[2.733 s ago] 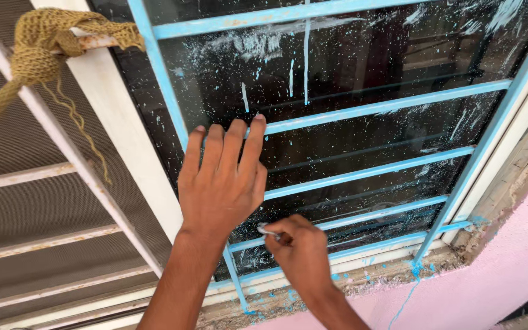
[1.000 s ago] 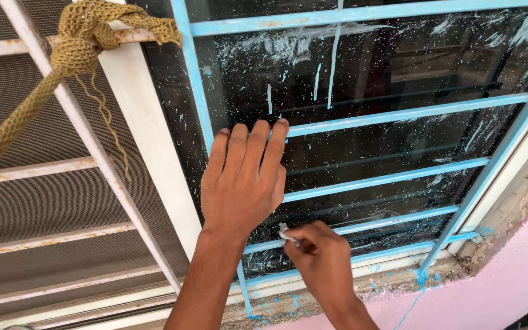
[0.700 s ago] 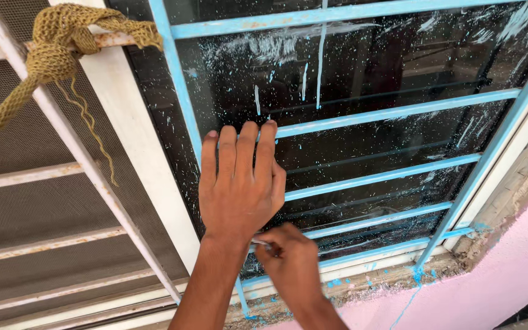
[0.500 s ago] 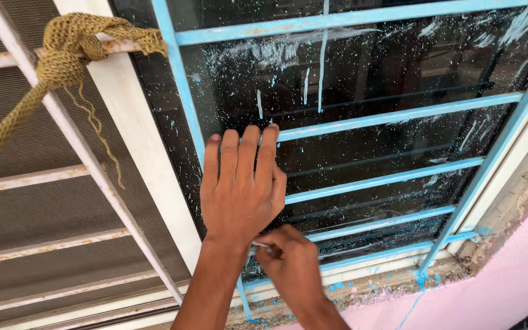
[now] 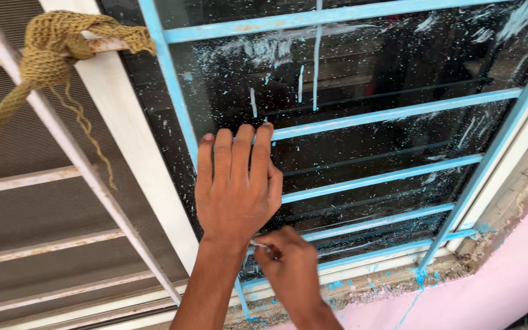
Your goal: The person stands at a window and wipes blue paint splatters off the glass panes using a small white cloth held in one hand, steadying the blue-painted metal grill with the other hand. They work across different spots on the glass, moving between panes to remove the paint marks.
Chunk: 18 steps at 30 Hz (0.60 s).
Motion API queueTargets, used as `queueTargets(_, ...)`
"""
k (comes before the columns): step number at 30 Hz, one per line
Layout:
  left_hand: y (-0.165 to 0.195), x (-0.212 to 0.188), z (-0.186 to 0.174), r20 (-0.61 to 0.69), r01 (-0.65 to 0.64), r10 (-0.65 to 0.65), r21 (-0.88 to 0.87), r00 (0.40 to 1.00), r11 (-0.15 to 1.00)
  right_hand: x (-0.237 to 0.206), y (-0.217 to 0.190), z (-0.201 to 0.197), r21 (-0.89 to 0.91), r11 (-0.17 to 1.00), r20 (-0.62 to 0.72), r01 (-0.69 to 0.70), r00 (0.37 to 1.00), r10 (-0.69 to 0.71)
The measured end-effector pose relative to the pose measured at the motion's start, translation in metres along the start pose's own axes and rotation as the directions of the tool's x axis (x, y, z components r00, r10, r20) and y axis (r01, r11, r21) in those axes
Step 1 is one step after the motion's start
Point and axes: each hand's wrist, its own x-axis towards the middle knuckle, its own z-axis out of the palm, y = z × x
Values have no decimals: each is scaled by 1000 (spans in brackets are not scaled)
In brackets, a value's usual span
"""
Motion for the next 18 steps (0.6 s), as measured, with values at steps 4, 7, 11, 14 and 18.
queueTargets(4,-2,0,-1,4,-7,7,-11,1000,1000,1,-6,3,22,1000,27,1,1000,-1)
queueTargets(7,-3,-1,-1,9,-6,6,-16,1000,1000,1,0,-11,2,1000,31,-20,999,20)
queueTargets(11,-2,-1,0,9,2,-2,-13,1000,1000,3,7,-31,-24,996,-26,-85,996,84)
queueTargets(14,0,-1,0,12,10,-10,-21,1000,1000,1,6,-31,-47,993,-25,-106,994,105)
queueTargets(18,-1,-2,1,14,8,-8,-25,1000,1000,1,-3,-6,-28,999,-12,21,1000,-21)
